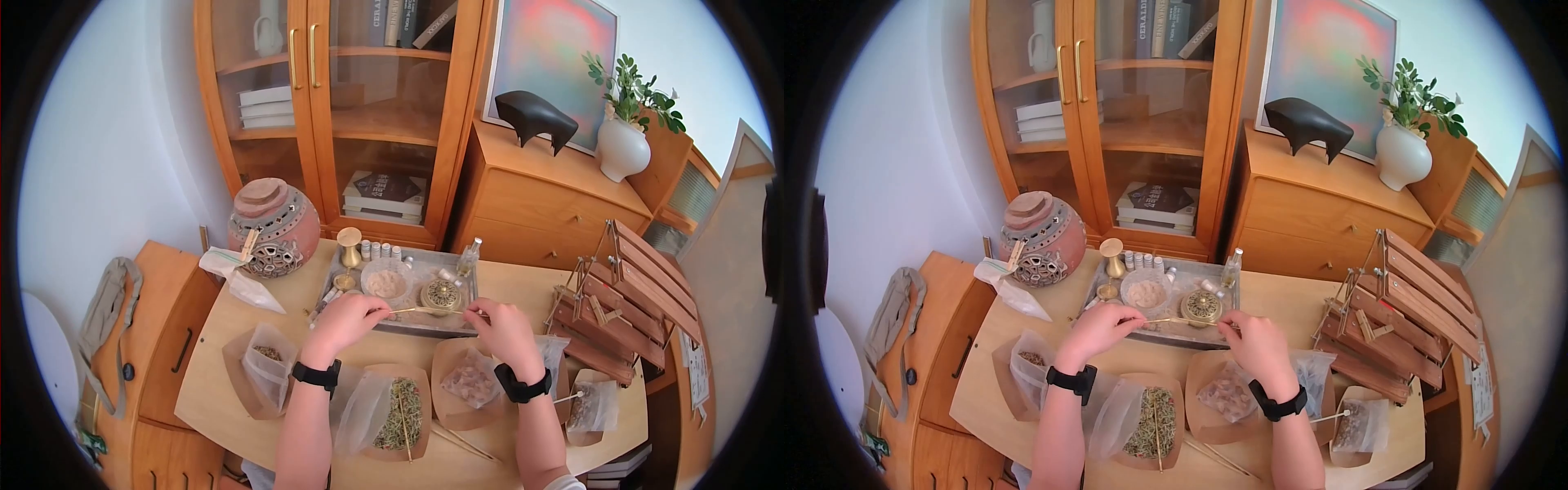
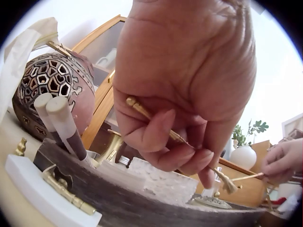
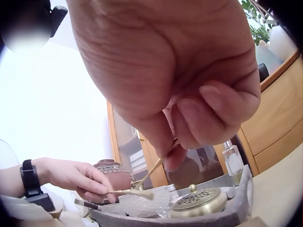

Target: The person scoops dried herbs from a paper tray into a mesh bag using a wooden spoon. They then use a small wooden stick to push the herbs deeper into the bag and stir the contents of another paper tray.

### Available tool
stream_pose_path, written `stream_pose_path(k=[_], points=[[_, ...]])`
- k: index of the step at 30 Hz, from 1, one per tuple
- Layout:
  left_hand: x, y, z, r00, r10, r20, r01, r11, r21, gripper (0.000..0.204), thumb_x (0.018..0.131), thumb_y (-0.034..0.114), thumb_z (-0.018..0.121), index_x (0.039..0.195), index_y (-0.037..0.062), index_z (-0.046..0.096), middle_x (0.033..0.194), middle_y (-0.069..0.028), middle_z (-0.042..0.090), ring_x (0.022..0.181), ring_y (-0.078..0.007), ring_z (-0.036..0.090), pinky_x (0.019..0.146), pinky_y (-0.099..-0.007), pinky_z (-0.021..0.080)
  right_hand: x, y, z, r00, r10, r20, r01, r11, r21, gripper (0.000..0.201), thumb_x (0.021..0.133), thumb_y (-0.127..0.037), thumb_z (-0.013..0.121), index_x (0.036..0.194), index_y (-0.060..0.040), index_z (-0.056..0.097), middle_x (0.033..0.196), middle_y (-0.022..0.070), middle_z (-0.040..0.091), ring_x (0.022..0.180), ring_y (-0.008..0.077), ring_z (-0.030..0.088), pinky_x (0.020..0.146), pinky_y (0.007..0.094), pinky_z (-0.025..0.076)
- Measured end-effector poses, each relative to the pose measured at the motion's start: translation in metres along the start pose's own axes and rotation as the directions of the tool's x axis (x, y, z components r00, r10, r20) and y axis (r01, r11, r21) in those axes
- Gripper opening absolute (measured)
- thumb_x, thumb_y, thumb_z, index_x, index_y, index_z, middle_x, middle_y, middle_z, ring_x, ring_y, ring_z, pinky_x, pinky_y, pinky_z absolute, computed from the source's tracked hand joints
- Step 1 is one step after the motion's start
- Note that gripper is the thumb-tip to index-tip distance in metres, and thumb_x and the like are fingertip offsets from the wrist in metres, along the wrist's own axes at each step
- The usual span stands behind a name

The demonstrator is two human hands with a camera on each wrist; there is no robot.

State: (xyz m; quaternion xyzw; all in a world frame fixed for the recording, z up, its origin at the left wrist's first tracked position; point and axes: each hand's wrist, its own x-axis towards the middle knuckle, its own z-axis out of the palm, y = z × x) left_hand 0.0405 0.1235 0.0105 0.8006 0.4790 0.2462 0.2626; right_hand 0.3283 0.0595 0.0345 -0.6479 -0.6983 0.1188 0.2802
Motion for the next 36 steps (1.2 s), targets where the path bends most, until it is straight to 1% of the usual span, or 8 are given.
stream_pose_path(k=[3,8,11,18,21,24,29,36], points=[[-0.001,-0.001,-0.002,1.000,0.000,-0.008,0.000,0.999,-0.033,0.018,0.095,0.025,0.068,0.102,0.0130,0.080,0.088,-0.0129,0.075,0.084,-0.0332,0.071,0.075,-0.0422,0.055,0.000,0.006,-0.005,1.000,0.020,-0.001,-0.020,0.997,-0.080,0.017,0.096,-0.027,0.070,0.098,-0.0118,0.077,0.080,0.0175,0.073,0.078,0.0388,0.072,0.069,0.0473,0.056],[-0.001,0.002,-0.005,1.000,-0.021,0.003,0.021,1.000,-0.006,0.018,0.095,0.024,0.068,0.102,0.0130,0.080,0.087,-0.0125,0.075,0.084,-0.0328,0.072,0.074,-0.0423,0.055,0.000,-0.006,-0.013,1.000,0.023,-0.020,-0.023,1.000,0.018,0.018,0.096,-0.027,0.069,0.099,-0.0112,0.077,0.079,0.0181,0.073,0.077,0.0391,0.071,0.069,0.0469,0.056],[-0.001,0.001,-0.003,1.000,-0.017,-0.005,0.017,1.000,-0.001,0.018,0.095,0.024,0.068,0.102,0.0131,0.080,0.088,-0.0125,0.075,0.084,-0.0329,0.072,0.075,-0.0423,0.055,0.000,0.003,-0.004,0.999,0.006,0.042,-0.006,1.000,-0.001,0.018,0.096,-0.027,0.070,0.099,-0.0113,0.078,0.079,0.0179,0.073,0.076,0.0388,0.071,0.069,0.0466,0.056],[0.000,-0.003,0.000,1.000,-0.016,-0.006,0.016,1.000,-0.011,0.019,0.094,0.025,0.069,0.103,0.0131,0.080,0.090,-0.0122,0.076,0.085,-0.0323,0.072,0.075,-0.0418,0.055,-0.001,0.001,-0.013,0.999,0.029,0.031,-0.029,1.000,-0.004,0.017,0.094,-0.026,0.070,0.097,-0.0110,0.078,0.078,0.0171,0.073,0.075,0.0383,0.070,0.068,0.0464,0.055],[0.001,-0.007,-0.001,1.000,-0.008,0.024,0.009,0.999,-0.036,0.019,0.095,0.026,0.069,0.103,0.0135,0.080,0.090,-0.0120,0.076,0.085,-0.0320,0.072,0.075,-0.0415,0.055,0.000,0.007,-0.011,1.000,0.000,0.025,0.001,1.000,-0.027,0.017,0.094,-0.026,0.070,0.096,-0.0109,0.078,0.077,0.0168,0.073,0.075,0.0385,0.070,0.067,0.0463,0.055],[0.000,-0.007,0.000,1.000,0.029,0.006,-0.029,0.999,-0.036,0.019,0.095,0.026,0.069,0.104,0.0142,0.081,0.090,-0.0120,0.076,0.085,-0.0317,0.072,0.075,-0.0414,0.055,0.001,0.010,-0.012,0.999,-0.002,0.037,0.003,1.000,-0.023,0.017,0.095,-0.026,0.070,0.097,-0.0108,0.078,0.079,0.0169,0.073,0.076,0.0384,0.070,0.068,0.0460,0.055],[0.001,-0.009,0.001,1.000,-0.007,0.026,0.008,1.000,-0.015,0.019,0.095,0.026,0.068,0.103,0.0150,0.081,0.090,-0.0119,0.076,0.085,-0.0313,0.072,0.075,-0.0413,0.055,0.002,0.011,-0.015,0.991,0.077,0.106,-0.077,0.997,-0.005,0.019,0.095,-0.027,0.070,0.099,-0.0100,0.078,0.082,0.0181,0.073,0.079,0.0392,0.070,0.071,0.0464,0.055],[0.000,-0.010,-0.002,0.999,0.005,0.044,-0.003,0.999,-0.033,0.019,0.095,0.026,0.068,0.103,0.0140,0.081,0.092,-0.0120,0.076,0.086,-0.0310,0.072,0.077,-0.0402,0.055,0.003,0.014,-0.020,0.987,0.084,0.134,-0.092,0.994,0.052,0.021,0.095,-0.027,0.071,0.103,-0.0082,0.079,0.086,0.0184,0.075,0.083,0.0379,0.071,0.076,0.0439,0.055]])
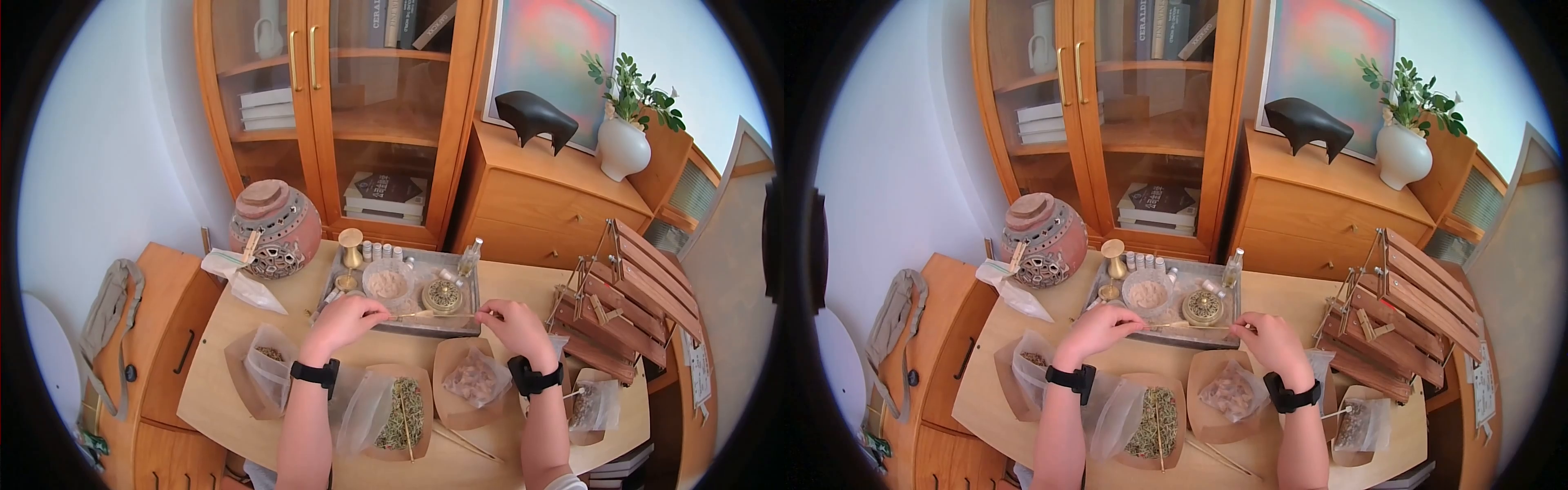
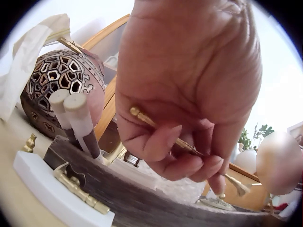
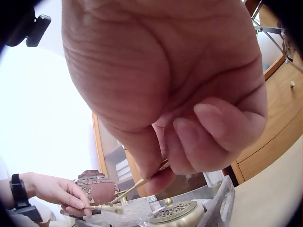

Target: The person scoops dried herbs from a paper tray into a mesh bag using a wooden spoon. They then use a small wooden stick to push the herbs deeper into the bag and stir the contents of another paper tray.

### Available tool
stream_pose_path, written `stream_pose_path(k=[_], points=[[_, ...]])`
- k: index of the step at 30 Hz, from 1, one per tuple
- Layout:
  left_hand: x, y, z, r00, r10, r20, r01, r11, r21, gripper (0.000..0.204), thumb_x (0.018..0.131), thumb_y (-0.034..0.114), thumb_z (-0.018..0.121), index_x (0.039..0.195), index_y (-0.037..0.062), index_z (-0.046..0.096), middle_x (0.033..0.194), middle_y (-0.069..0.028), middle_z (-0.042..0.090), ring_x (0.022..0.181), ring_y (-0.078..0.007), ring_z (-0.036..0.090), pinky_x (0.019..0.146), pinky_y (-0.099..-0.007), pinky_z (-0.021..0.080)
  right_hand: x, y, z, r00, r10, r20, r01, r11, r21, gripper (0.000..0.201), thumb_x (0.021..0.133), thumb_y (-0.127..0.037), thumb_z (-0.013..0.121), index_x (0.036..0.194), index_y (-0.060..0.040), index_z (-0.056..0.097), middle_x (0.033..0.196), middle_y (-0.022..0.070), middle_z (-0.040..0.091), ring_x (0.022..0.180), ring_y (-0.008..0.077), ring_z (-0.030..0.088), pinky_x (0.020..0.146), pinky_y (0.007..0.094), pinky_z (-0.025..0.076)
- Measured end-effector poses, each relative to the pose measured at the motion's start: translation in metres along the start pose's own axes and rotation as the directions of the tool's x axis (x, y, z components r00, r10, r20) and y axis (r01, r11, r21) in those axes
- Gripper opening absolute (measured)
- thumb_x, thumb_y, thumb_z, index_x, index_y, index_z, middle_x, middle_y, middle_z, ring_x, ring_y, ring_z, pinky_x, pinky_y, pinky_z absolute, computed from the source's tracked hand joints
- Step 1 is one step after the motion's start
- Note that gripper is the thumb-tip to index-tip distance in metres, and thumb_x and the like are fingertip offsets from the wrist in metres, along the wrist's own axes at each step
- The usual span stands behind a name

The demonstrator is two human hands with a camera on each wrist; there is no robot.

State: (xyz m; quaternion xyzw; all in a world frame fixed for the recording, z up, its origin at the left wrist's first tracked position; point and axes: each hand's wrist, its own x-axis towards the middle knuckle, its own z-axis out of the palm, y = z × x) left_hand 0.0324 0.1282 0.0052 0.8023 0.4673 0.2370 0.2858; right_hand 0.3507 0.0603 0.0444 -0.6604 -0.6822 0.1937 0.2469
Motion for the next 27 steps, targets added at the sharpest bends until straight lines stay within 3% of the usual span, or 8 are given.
stream_pose_path(k=[2,5,14,17,20,24,26,27], points=[[0.000,-0.003,-0.001,0.997,-0.021,0.072,0.020,1.000,0.006,0.021,0.098,0.022,0.068,0.108,0.0089,0.080,0.098,-0.0104,0.079,0.088,-0.0236,0.074,0.081,-0.0338,0.055,0.001,0.002,-0.001,0.999,0.021,0.043,-0.021,1.000,0.004,0.023,0.095,-0.027,0.071,0.105,-0.0073,0.079,0.091,0.0191,0.076,0.087,0.0374,0.072,0.079,0.0432,0.055],[0.000,-0.006,-0.003,0.996,-0.043,0.083,0.045,0.999,-0.030,0.020,0.098,0.020,0.068,0.109,0.0073,0.080,0.097,-0.0090,0.079,0.087,-0.0193,0.073,0.080,-0.0316,0.054,0.001,0.000,-0.004,0.996,0.048,0.081,-0.049,0.999,0.003,0.025,0.096,-0.028,0.070,0.106,-0.0069,0.079,0.093,0.0197,0.076,0.088,0.0372,0.072,0.080,0.0436,0.055],[0.000,0.004,-0.007,0.991,-0.109,0.075,0.112,0.993,-0.035,0.018,0.097,0.018,0.070,0.104,0.0046,0.080,0.086,-0.0064,0.077,0.074,-0.0147,0.067,0.071,-0.0305,0.052,0.003,0.003,-0.008,0.989,0.060,0.134,-0.066,0.997,0.039,0.026,0.098,-0.028,0.069,0.106,-0.0052,0.079,0.092,0.0201,0.075,0.086,0.0350,0.071,0.080,0.0417,0.055],[0.001,-0.007,-0.001,0.999,-0.023,0.025,0.025,0.997,-0.077,0.017,0.095,0.017,0.071,0.102,0.0051,0.080,0.083,-0.0074,0.076,0.071,-0.0153,0.066,0.069,-0.0313,0.051,0.002,0.004,-0.008,0.993,0.036,0.113,-0.043,0.997,0.063,0.025,0.097,-0.026,0.069,0.105,-0.0051,0.079,0.092,0.0198,0.075,0.085,0.0345,0.071,0.079,0.0412,0.054],[0.000,0.006,-0.007,0.997,-0.071,0.035,0.071,0.997,-0.012,0.017,0.094,0.018,0.073,0.102,0.0055,0.080,0.082,-0.0092,0.075,0.069,-0.0166,0.066,0.068,-0.0322,0.051,0.000,0.002,-0.008,0.997,0.014,0.082,-0.020,0.997,0.069,0.023,0.096,-0.025,0.069,0.105,-0.0052,0.079,0.090,0.0192,0.075,0.082,0.0339,0.071,0.077,0.0405,0.054],[0.000,0.004,0.000,0.999,-0.038,-0.016,0.038,0.999,-0.001,0.017,0.093,0.020,0.073,0.102,0.0069,0.080,0.082,-0.0110,0.075,0.069,-0.0203,0.068,0.068,-0.0336,0.051,0.000,0.004,-0.004,0.999,-0.005,0.046,0.002,0.998,0.064,0.021,0.095,-0.024,0.069,0.101,-0.0063,0.079,0.088,0.0176,0.076,0.079,0.0346,0.071,0.075,0.0411,0.055],[0.001,0.007,0.006,0.996,0.029,-0.081,-0.025,0.998,0.054,0.018,0.093,0.022,0.074,0.103,0.0082,0.080,0.083,-0.0113,0.075,0.071,-0.0238,0.069,0.069,-0.0350,0.052,-0.001,0.001,0.004,0.997,-0.080,-0.015,0.077,0.989,-0.126,0.020,0.094,-0.022,0.070,0.098,-0.0048,0.079,0.086,0.0174,0.075,0.079,0.0337,0.072,0.075,0.0410,0.056],[0.001,0.012,0.006,0.996,0.028,-0.080,-0.024,0.998,0.054,0.018,0.093,0.022,0.074,0.103,0.0082,0.080,0.083,-0.0113,0.075,0.071,-0.0238,0.069,0.069,-0.0350,0.052,-0.001,-0.002,0.006,0.997,-0.079,-0.014,0.077,0.989,-0.125,0.020,0.094,-0.022,0.070,0.098,-0.0048,0.079,0.086,0.0174,0.075,0.079,0.0337,0.072,0.075,0.0410,0.056]])
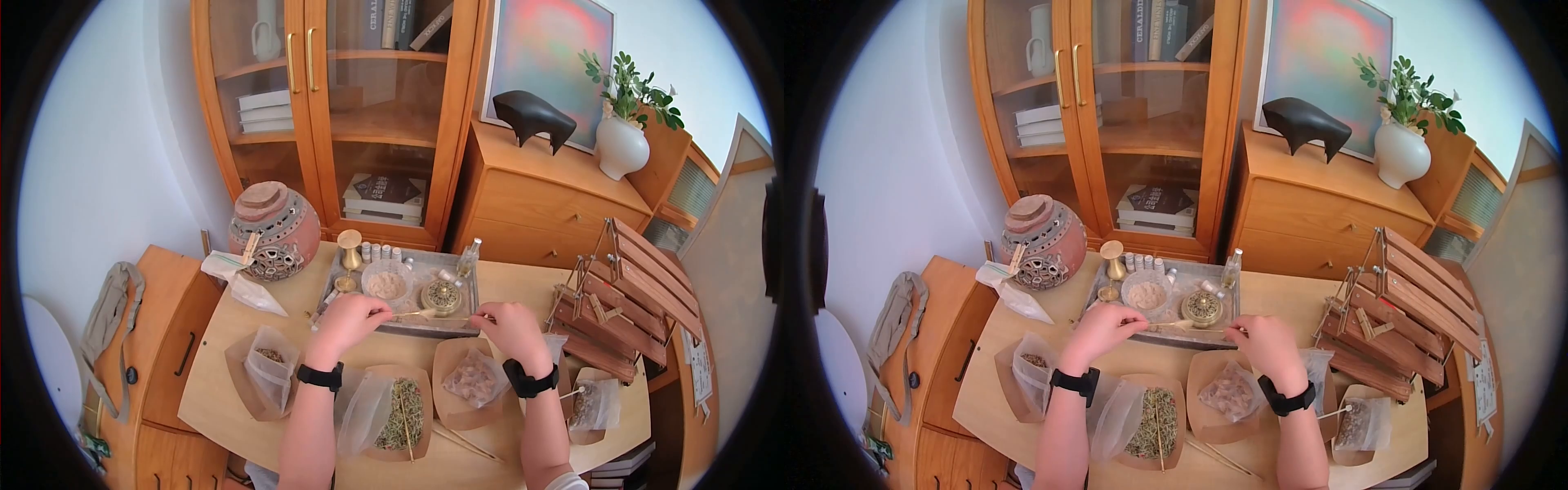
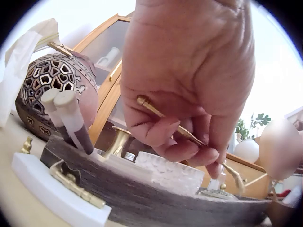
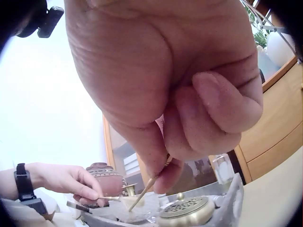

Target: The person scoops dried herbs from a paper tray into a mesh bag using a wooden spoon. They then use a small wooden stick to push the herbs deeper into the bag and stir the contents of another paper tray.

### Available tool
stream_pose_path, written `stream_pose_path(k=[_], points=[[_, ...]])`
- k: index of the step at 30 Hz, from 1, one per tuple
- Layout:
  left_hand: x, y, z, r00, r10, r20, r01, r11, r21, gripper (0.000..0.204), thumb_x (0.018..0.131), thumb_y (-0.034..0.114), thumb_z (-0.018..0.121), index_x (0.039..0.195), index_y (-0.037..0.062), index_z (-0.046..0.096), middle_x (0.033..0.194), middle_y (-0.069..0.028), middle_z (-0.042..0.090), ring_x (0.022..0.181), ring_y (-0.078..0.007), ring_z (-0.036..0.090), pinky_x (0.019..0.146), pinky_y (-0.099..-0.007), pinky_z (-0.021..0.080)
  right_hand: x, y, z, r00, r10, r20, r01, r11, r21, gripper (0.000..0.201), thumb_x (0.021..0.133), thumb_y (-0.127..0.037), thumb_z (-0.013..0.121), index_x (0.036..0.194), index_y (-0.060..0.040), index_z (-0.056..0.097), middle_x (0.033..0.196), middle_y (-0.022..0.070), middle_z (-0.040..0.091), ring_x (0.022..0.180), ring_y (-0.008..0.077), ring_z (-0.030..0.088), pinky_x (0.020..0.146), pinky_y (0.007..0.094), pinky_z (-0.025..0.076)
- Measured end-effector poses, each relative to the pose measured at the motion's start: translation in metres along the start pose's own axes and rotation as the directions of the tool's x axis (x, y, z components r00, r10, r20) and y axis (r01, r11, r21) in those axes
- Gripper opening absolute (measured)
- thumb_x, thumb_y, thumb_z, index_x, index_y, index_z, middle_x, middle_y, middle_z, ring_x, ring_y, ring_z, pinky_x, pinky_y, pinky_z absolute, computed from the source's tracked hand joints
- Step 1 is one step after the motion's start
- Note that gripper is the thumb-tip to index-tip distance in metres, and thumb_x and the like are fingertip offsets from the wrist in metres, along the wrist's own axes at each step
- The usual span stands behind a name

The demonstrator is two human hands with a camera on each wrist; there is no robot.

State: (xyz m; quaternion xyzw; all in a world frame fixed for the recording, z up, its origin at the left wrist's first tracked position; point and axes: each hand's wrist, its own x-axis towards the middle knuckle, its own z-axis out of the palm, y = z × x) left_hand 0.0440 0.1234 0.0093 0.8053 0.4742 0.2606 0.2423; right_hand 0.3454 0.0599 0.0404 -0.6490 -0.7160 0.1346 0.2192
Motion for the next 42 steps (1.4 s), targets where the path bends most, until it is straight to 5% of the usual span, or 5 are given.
stream_pose_path(k=[6,18,24,29,42], points=[[-0.001,0.009,-0.006,0.999,-0.040,-0.019,0.039,0.998,-0.048,0.015,0.090,0.024,0.075,0.097,0.0122,0.081,0.084,-0.0123,0.075,0.078,-0.0314,0.072,0.071,-0.0399,0.054,-0.001,-0.009,-0.003,0.999,0.020,-0.039,-0.015,0.994,0.111,0.018,0.093,-0.024,0.071,0.097,-0.0078,0.080,0.085,0.0179,0.075,0.080,0.0364,0.072,0.075,0.0427,0.057],[-0.002,-0.011,-0.011,0.996,-0.040,-0.078,0.037,0.999,-0.039,0.018,0.094,0.019,0.073,0.103,0.0037,0.078,0.085,-0.0142,0.075,0.075,-0.0249,0.072,0.070,-0.0350,0.054,-0.001,0.025,0.007,0.992,0.036,-0.122,-0.061,0.976,-0.210,0.018,0.094,-0.028,0.070,0.092,-0.0126,0.080,0.082,0.0142,0.075,0.078,0.0358,0.072,0.072,0.0449,0.057],[-0.003,-0.005,-0.014,0.992,-0.100,-0.079,0.094,0.993,-0.066,0.017,0.093,0.024,0.073,0.099,0.0104,0.081,0.083,-0.0134,0.074,0.077,-0.0318,0.072,0.070,-0.0409,0.055,-0.001,0.002,-0.014,0.993,0.086,-0.085,-0.086,0.996,-0.005,0.019,0.094,-0.027,0.071,0.092,-0.0099,0.079,0.081,0.0144,0.074,0.077,0.0354,0.072,0.069,0.0441,0.055],[-0.002,-0.001,-0.010,0.997,-0.076,0.011,0.076,0.996,-0.038,0.019,0.094,0.019,0.074,0.102,0.0032,0.079,0.080,-0.0136,0.074,0.068,-0.0214,0.068,0.065,-0.0345,0.051,-0.001,-0.014,-0.007,0.994,-0.024,-0.107,0.049,0.971,0.236,0.018,0.094,-0.022,0.072,0.099,-0.0051,0.077,0.075,0.0180,0.069,0.066,0.0325,0.066,0.065,0.0400,0.052],[-0.002,0.003,-0.009,0.998,-0.057,0.004,0.057,0.998,-0.041,0.018,0.092,0.018,0.075,0.103,0.0046,0.079,0.084,-0.0134,0.076,0.071,-0.0223,0.071,0.068,-0.0347,0.053,0.001,-0.008,-0.001,0.999,0.028,-0.041,-0.020,0.984,0.180,0.018,0.095,-0.025,0.071,0.098,-0.0081,0.078,0.081,0.0187,0.073,0.077,0.0385,0.071,0.070,0.0436,0.055]])
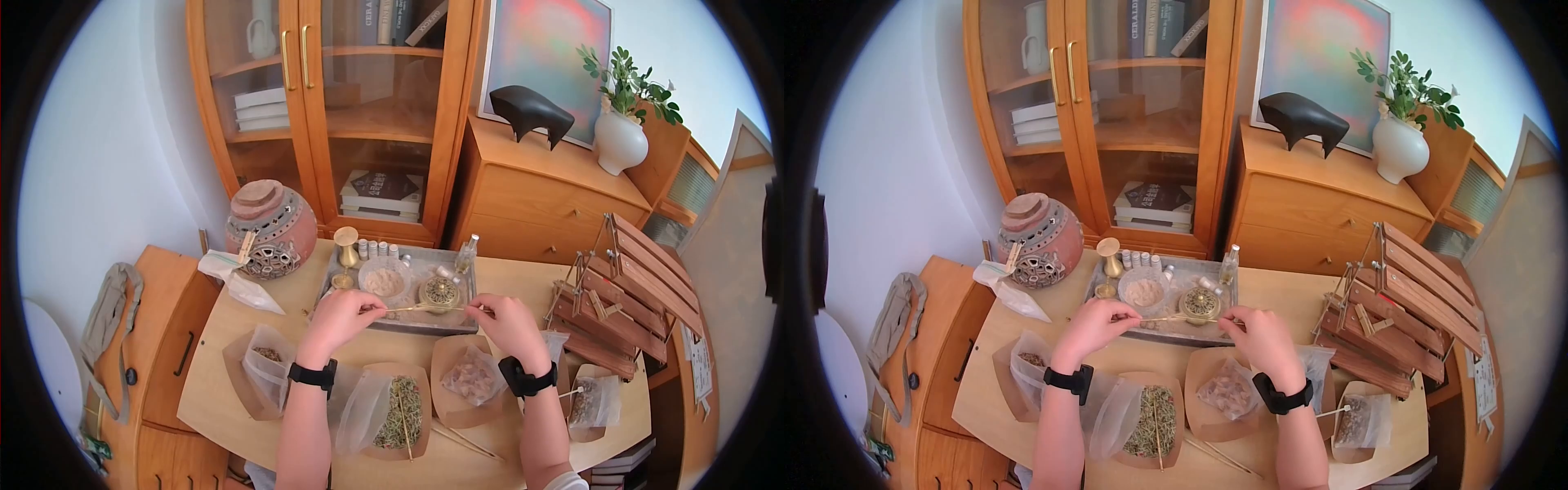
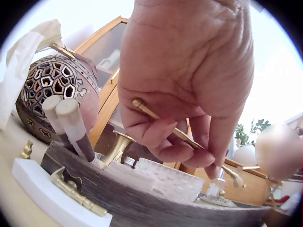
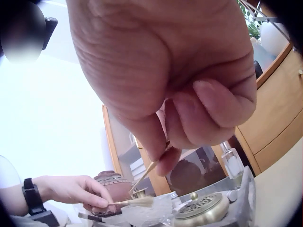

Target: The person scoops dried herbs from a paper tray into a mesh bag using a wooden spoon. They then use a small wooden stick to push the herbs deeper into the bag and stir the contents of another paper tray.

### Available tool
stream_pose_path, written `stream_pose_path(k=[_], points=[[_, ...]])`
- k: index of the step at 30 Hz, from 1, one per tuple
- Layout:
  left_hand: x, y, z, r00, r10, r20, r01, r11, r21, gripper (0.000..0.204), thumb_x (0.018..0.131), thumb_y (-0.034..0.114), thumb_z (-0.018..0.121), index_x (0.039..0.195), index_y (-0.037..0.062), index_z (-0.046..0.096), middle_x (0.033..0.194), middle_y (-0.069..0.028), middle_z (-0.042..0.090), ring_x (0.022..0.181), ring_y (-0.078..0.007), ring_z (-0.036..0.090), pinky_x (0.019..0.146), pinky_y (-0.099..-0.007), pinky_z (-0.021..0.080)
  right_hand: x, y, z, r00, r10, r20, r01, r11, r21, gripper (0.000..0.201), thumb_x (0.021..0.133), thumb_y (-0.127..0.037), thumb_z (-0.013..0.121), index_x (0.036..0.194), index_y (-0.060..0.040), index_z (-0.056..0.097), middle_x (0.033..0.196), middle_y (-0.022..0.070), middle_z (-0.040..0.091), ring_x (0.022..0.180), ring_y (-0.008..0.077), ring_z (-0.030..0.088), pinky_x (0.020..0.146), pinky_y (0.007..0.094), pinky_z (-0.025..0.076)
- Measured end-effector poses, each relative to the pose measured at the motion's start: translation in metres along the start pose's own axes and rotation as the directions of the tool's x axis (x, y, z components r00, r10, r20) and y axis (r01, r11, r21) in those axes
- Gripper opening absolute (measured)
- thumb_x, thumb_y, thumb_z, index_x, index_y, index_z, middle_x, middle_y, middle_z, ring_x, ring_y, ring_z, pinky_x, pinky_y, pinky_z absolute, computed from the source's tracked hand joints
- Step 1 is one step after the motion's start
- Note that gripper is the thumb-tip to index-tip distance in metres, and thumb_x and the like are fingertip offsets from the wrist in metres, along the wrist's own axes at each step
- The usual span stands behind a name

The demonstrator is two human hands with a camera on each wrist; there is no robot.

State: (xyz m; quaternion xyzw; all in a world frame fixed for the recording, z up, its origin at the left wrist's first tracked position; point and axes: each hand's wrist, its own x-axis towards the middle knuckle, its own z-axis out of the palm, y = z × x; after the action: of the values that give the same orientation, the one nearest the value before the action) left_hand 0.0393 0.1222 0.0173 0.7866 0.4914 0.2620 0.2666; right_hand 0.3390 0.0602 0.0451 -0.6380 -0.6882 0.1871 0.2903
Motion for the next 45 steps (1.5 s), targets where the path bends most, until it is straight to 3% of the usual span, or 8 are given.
stream_pose_path(k=[8,21,24,27,30,32,39,45], points=[[0.000,0.001,0.000,1.000,-0.011,-0.007,0.011,1.000,0.023,0.018,0.090,0.018,0.077,0.102,0.0064,0.081,0.091,-0.0125,0.078,0.082,-0.0232,0.076,0.076,-0.0337,0.057,-0.003,-0.006,-0.011,1.000,0.023,-0.020,-0.024,0.996,-0.090,0.019,0.096,-0.025,0.071,0.099,-0.0074,0.078,0.081,0.0185,0.073,0.076,0.0384,0.070,0.069,0.0438,0.054],[0.000,-0.005,-0.003,0.999,-0.042,0.020,0.043,0.997,-0.058,0.018,0.090,0.016,0.077,0.103,0.0040,0.080,0.088,-0.0135,0.078,0.080,-0.0220,0.075,0.073,-0.0331,0.056,-0.001,0.019,-0.013,1.000,-0.018,-0.006,0.018,0.997,-0.082,0.019,0.095,-0.027,0.072,0.097,-0.0087,0.078,0.083,0.0175,0.074,0.079,0.0374,0.071,0.071,0.0444,0.055],[0.000,-0.016,-0.005,0.997,-0.046,-0.064,0.045,0.999,-0.011,0.015,0.088,0.021,0.078,0.099,0.0117,0.082,0.090,-0.0110,0.078,0.084,-0.0278,0.076,0.074,-0.0373,0.057,0.000,0.024,-0.019,0.996,0.035,-0.085,-0.055,0.969,-0.242,0.019,0.094,-0.026,0.072,0.096,-0.0083,0.078,0.085,0.0169,0.075,0.080,0.0369,0.072,0.072,0.0446,0.056],[0.000,-0.012,-0.004,0.997,-0.050,-0.056,0.048,0.999,-0.025,0.015,0.088,0.021,0.078,0.099,0.0116,0.082,0.090,-0.0112,0.078,0.084,-0.0281,0.076,0.074,-0.0376,0.058,0.000,0.013,-0.023,0.994,0.089,-0.065,-0.099,0.981,-0.168,0.017,0.093,-0.024,0.073,0.097,-0.0077,0.078,0.087,0.0161,0.076,0.080,0.0362,0.072,0.072,0.0442,0.056],[0.001,-0.006,0.002,0.998,-0.058,-0.029,0.058,0.998,0.001,0.015,0.088,0.020,0.077,0.099,0.0118,0.082,0.091,-0.0115,0.078,0.085,-0.0284,0.076,0.075,-0.0377,0.058,-0.001,0.003,-0.010,0.998,-0.013,-0.054,0.009,0.998,-0.070,0.016,0.094,-0.022,0.072,0.098,-0.0074,0.078,0.088,0.0161,0.076,0.080,0.0358,0.072,0.072,0.0432,0.056],[0.000,0.001,0.002,1.000,0.003,-0.029,-0.002,1.000,0.025,0.016,0.089,0.016,0.078,0.101,0.0046,0.080,0.089,-0.0134,0.078,0.081,-0.0227,0.076,0.074,-0.0322,0.057,-0.001,-0.003,-0.002,0.999,-0.043,-0.020,0.044,0.998,0.041,0.016,0.094,-0.021,0.072,0.100,-0.0076,0.078,0.088,0.0168,0.075,0.080,0.0358,0.072,0.072,0.0424,0.056],[0.000,-0.007,0.003,0.998,-0.038,-0.040,0.037,0.999,-0.015,0.015,0.087,0.020,0.078,0.098,0.0115,0.082,0.094,-0.0111,0.078,0.087,-0.0277,0.076,0.078,-0.0373,0.058,0.002,0.018,-0.005,0.999,0.005,-0.046,-0.012,0.989,-0.150,0.016,0.094,-0.022,0.071,0.101,-0.0085,0.078,0.085,0.0178,0.074,0.078,0.0353,0.072,0.070,0.0429,0.055],[0.002,-0.006,0.005,0.999,-0.003,-0.052,0.001,1.000,-0.024,0.014,0.085,0.016,0.079,0.099,0.0110,0.082,0.094,-0.0121,0.078,0.088,-0.0277,0.076,0.078,-0.0372,0.059,0.000,-0.003,-0.003,0.999,-0.038,0.006,0.038,0.999,-0.002,0.017,0.094,-0.022,0.071,0.100,-0.0082,0.078,0.085,0.0178,0.074,0.080,0.0362,0.072,0.072,0.0423,0.056]])
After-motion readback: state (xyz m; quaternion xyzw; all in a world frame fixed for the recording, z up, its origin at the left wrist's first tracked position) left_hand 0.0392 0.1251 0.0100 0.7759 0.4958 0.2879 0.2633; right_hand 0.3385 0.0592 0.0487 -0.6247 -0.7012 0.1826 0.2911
